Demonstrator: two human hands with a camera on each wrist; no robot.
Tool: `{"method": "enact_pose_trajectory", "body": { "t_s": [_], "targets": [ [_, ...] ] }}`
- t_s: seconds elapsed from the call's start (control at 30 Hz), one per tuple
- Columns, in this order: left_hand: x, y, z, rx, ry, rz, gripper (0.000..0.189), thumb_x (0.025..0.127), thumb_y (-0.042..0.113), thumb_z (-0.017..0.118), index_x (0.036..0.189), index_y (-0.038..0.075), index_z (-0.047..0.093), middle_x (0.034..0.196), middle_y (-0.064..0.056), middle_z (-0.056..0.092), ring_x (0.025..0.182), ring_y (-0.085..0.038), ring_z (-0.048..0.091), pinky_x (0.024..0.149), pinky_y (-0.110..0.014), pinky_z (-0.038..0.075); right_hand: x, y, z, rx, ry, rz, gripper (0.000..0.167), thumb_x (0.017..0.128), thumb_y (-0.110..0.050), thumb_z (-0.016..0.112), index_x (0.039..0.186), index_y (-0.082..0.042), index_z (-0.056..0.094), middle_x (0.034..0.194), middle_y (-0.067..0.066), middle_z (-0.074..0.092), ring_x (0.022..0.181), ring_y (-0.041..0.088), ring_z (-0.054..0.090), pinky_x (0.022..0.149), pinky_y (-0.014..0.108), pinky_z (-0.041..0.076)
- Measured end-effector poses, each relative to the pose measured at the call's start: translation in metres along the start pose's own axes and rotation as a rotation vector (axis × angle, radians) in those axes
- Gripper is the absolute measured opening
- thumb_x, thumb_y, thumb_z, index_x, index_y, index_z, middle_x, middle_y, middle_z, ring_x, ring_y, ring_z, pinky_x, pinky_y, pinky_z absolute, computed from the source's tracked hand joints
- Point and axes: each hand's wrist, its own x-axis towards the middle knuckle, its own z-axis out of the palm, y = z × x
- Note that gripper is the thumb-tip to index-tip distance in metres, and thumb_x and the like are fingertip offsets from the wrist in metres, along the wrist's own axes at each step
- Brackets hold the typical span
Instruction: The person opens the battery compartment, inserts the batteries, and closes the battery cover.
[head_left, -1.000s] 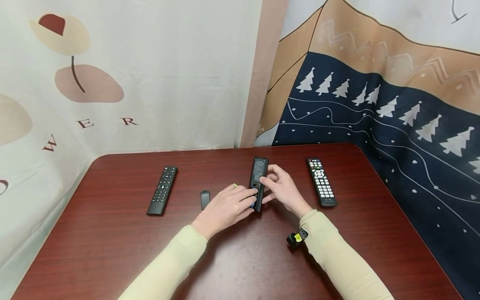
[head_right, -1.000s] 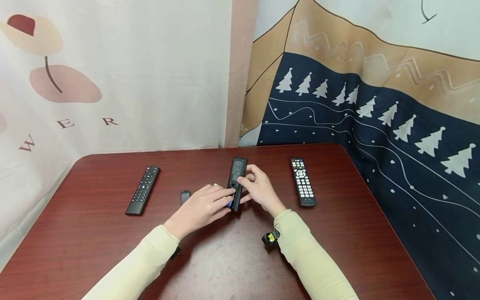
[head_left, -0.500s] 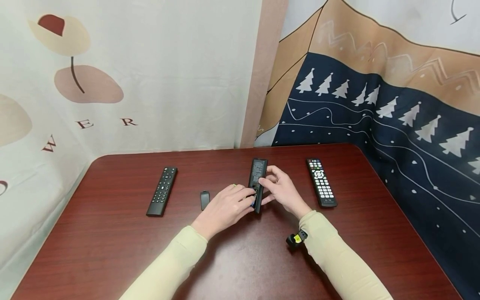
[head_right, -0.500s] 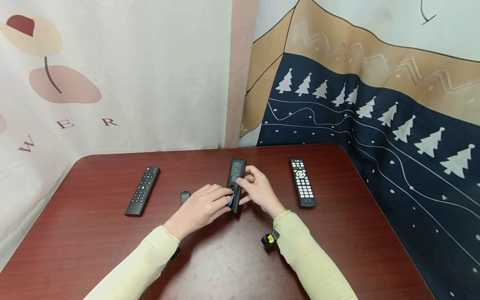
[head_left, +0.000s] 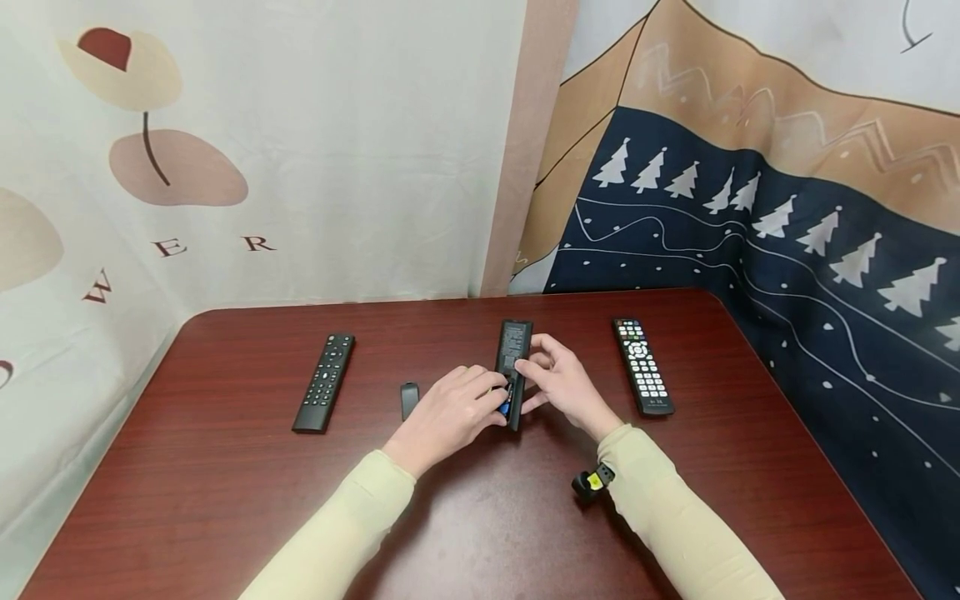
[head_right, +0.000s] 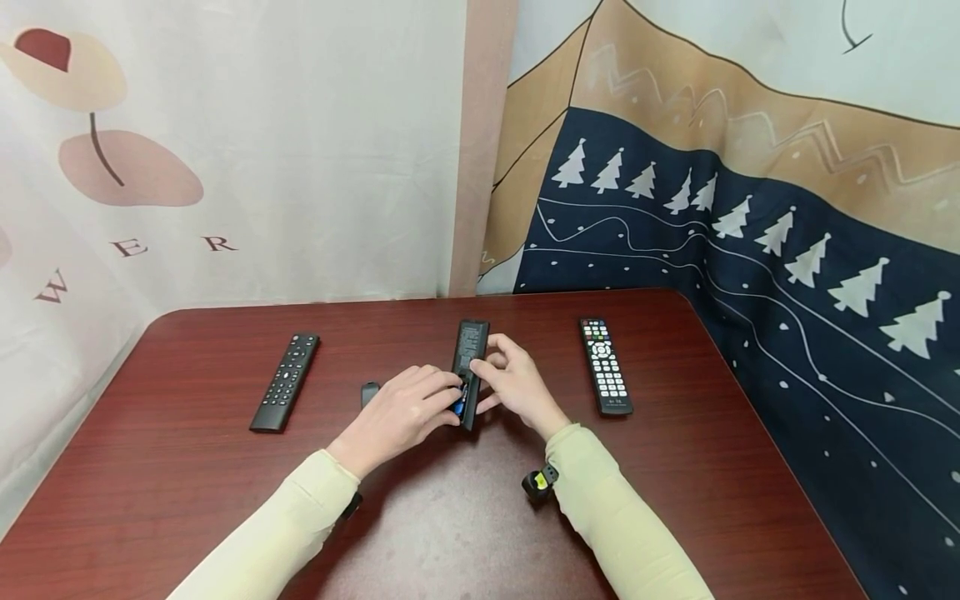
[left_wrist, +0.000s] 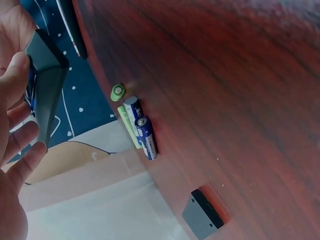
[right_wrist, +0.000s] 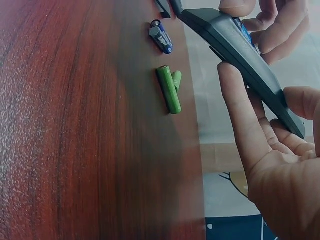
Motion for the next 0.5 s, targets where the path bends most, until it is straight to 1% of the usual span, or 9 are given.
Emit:
{"method": "enact_pose_trajectory", "body": {
  "t_s": [0.17,0.23,0.4,0.5],
  "targets": [
    [-0.0001,-0.0011,-0.0008,-0.019,0.011,-0.014,0.031,0.082,0.031,0.086,0.098,0.009,0.071,0.112,-0.002,0.068,0.101,-0.018,0.064,0.078,-0.029,0.052,-0.0013,-0.0016,0.0014,-0.005,-0.01,-0.01,0.038,0.105,-0.007,0.057,0.14,0.0,0.047,0.106,0.024,0.067,0.086,0.028,0.074,0.063,0.049,0.064],
    [-0.0001,-0.0011,-0.0009,-0.03,0.007,-0.027,0.031,0.082,0.032,0.086,0.098,0.009,0.072,0.112,-0.002,0.067,0.101,-0.017,0.063,0.079,-0.028,0.052,-0.0017,-0.0018,0.0019,-0.009,-0.014,-0.018,0.037,0.105,-0.007,0.057,0.14,0.0,0.048,0.105,0.024,0.067,0.085,0.03,0.074,0.062,0.05,0.064],
    [0.0016,-0.001,0.0001,-0.052,0.022,-0.057,0.036,0.078,0.036,0.087,0.096,0.009,0.072,0.11,-0.003,0.065,0.096,-0.02,0.063,0.078,-0.029,0.052,-0.0028,-0.0036,0.002,-0.015,-0.027,-0.039,0.036,0.104,-0.006,0.056,0.139,-0.001,0.048,0.106,0.024,0.068,0.083,0.028,0.075,0.062,0.05,0.064],
    [0.0031,-0.0012,0.0,-0.086,0.024,-0.084,0.036,0.077,0.036,0.088,0.095,0.009,0.072,0.109,-0.005,0.063,0.093,-0.023,0.062,0.08,-0.03,0.053,-0.0035,-0.0054,0.0016,-0.02,-0.033,-0.05,0.036,0.104,-0.006,0.056,0.139,-0.001,0.048,0.108,0.025,0.068,0.083,0.028,0.075,0.063,0.05,0.064]
  ]
}}
